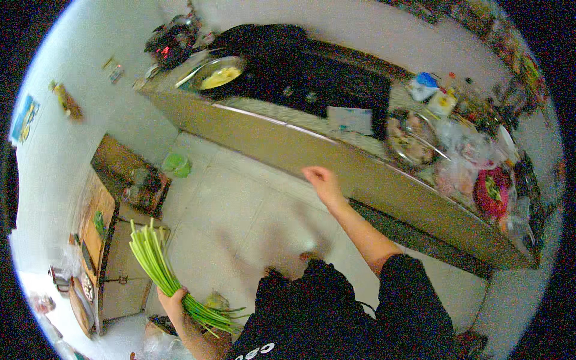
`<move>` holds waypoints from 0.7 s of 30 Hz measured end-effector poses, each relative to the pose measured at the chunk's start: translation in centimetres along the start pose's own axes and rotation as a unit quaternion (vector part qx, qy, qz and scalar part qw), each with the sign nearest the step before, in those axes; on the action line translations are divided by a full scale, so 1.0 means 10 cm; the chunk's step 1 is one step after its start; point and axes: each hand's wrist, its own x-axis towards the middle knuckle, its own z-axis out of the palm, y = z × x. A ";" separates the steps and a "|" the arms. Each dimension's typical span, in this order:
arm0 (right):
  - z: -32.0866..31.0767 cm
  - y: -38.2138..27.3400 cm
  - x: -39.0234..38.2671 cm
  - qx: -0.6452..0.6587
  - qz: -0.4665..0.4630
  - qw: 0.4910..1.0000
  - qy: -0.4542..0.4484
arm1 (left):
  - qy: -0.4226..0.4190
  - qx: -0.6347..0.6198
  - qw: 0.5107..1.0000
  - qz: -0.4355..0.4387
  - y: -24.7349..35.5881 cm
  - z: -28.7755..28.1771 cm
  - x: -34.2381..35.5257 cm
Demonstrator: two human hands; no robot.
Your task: The person trims the ends of green vegetables on a cutting board, then washes them under running water in a sink. They place the cleaned vegetables into a pot and briefly wash a plate.
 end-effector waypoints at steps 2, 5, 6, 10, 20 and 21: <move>-0.83 0.23 -0.31 0.077 0.048 0.994 0.064 | -0.072 0.019 0.997 0.008 0.08 0.40 -0.31; -1.88 0.66 -1.10 0.156 0.058 0.965 0.202 | -0.162 0.091 0.982 0.022 0.14 0.88 -0.66; -2.12 0.66 -1.44 0.159 0.069 0.956 0.237 | -0.189 0.116 0.975 0.031 0.19 1.02 -0.69; -3.16 0.88 -2.48 0.137 0.124 0.921 0.343 | -0.268 0.109 0.954 0.074 0.21 1.60 -1.31; -4.65 0.84 -3.47 0.166 0.042 0.925 0.339 | -0.341 0.095 0.931 0.084 0.11 2.46 -3.28; -4.84 0.84 -3.58 0.181 0.047 0.923 0.337 | -0.339 0.094 0.933 0.080 0.14 2.55 -3.51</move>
